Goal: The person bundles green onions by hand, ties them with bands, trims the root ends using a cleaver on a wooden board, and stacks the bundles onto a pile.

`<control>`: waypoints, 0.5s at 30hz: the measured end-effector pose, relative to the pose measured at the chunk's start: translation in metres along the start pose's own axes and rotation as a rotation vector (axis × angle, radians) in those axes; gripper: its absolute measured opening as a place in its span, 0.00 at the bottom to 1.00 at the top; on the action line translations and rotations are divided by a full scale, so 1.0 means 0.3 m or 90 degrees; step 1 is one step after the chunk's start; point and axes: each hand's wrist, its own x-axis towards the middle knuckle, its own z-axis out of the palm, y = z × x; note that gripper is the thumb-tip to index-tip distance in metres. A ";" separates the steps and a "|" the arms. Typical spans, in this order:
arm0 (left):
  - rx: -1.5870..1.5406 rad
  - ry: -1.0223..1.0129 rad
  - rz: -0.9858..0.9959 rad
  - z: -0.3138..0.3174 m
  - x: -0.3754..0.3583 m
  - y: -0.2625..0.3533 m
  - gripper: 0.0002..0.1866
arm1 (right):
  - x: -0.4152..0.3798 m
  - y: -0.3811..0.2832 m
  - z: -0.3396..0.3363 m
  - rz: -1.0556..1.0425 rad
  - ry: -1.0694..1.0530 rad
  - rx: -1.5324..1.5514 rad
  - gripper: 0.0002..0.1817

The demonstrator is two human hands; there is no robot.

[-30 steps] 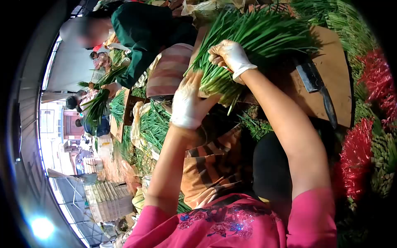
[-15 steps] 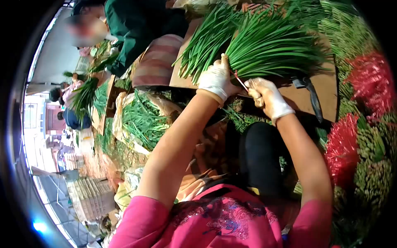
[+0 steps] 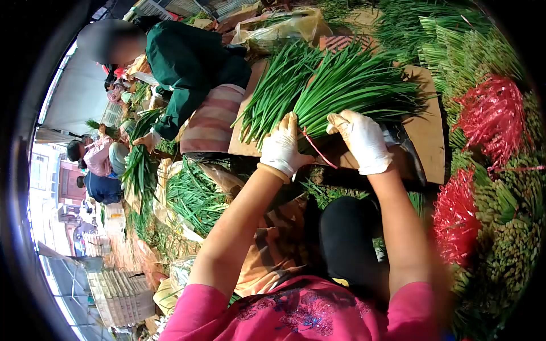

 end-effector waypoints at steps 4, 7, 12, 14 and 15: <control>-0.080 0.104 0.083 0.083 0.012 -0.031 0.61 | -0.045 -0.037 0.060 0.072 -0.240 -0.133 0.21; -0.043 0.026 0.053 0.076 0.000 -0.026 0.55 | -0.099 0.012 0.146 0.249 -0.256 0.319 0.09; 0.059 -0.023 -0.013 -0.051 -0.103 -0.019 0.66 | -0.088 0.069 0.237 -0.162 0.033 0.223 0.09; 0.040 -0.015 -0.029 -0.013 -0.083 -0.019 0.62 | -0.016 0.085 0.278 0.107 0.040 0.528 0.09; 0.026 -0.024 -0.044 -0.018 -0.079 -0.027 0.60 | 0.011 0.056 0.283 0.285 0.010 0.654 0.09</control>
